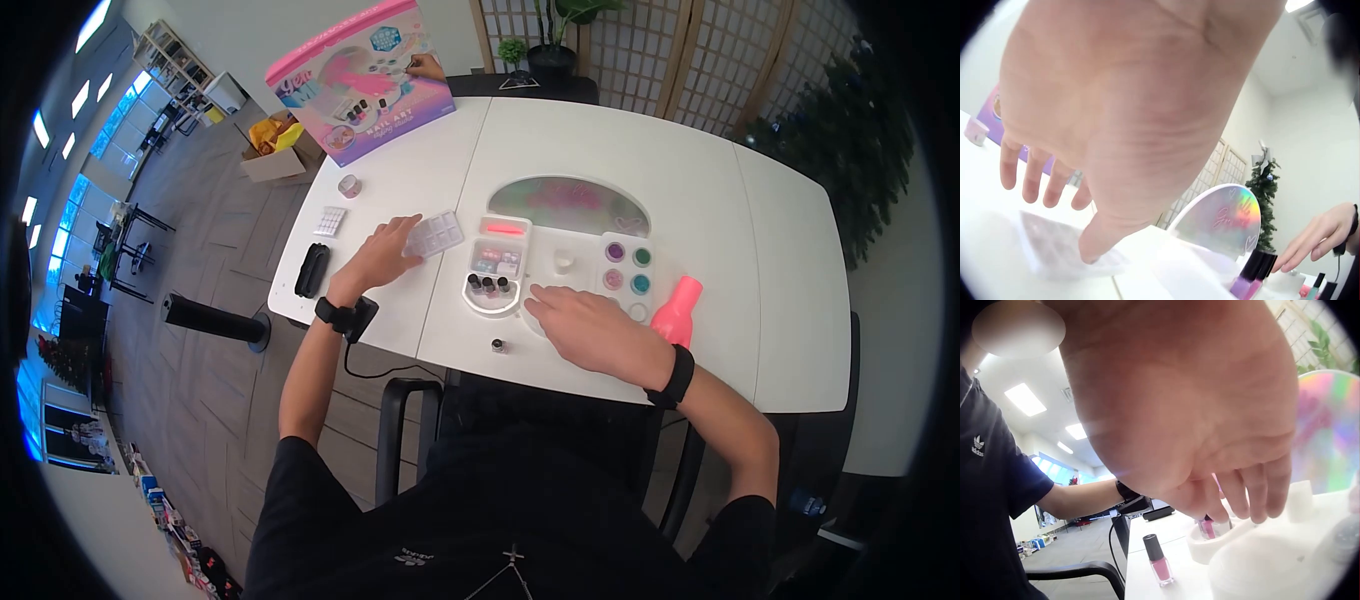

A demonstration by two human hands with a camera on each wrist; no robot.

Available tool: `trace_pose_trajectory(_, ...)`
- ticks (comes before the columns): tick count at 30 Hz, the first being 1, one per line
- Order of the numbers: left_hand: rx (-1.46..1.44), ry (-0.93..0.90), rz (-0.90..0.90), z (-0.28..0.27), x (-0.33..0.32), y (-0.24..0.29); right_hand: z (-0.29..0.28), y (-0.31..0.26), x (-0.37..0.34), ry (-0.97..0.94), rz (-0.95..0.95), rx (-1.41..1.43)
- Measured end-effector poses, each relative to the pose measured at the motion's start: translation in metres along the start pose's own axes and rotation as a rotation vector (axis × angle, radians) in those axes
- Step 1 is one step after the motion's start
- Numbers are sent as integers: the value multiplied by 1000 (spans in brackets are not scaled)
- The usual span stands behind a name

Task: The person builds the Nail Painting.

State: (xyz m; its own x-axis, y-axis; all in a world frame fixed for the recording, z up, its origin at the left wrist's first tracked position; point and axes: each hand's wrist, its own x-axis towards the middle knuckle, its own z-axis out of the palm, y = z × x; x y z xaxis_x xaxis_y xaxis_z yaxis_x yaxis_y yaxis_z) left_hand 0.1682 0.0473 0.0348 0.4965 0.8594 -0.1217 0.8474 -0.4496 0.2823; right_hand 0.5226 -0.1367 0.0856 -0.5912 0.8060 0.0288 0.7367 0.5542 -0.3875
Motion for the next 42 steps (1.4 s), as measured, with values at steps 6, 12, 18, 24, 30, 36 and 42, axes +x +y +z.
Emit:
trace_pose_trajectory(6,-1,86,8,7,-7,6,17,11,-6,-12,-61,-73)
trace_pose_trajectory(12,-294,203,34,-12,-10,26,-29,-6,13,49,206,68)
trace_pose_trajectory(18,-479,255,207,-50,-17,97,-64,-11,37,266,354,315)
trace_pose_trajectory(24,-333,366,359,-58,-27,165,-51,4,47,377,348,550)
trace_pose_trajectory(30,-590,234,347,-64,-11,154,-59,11,45,326,355,652)
trace_pose_trajectory(36,-727,138,292,-57,18,127,-41,13,43,340,274,529)
trace_pose_trajectory(42,-743,179,198,-23,44,96,-39,1,14,-84,250,186)
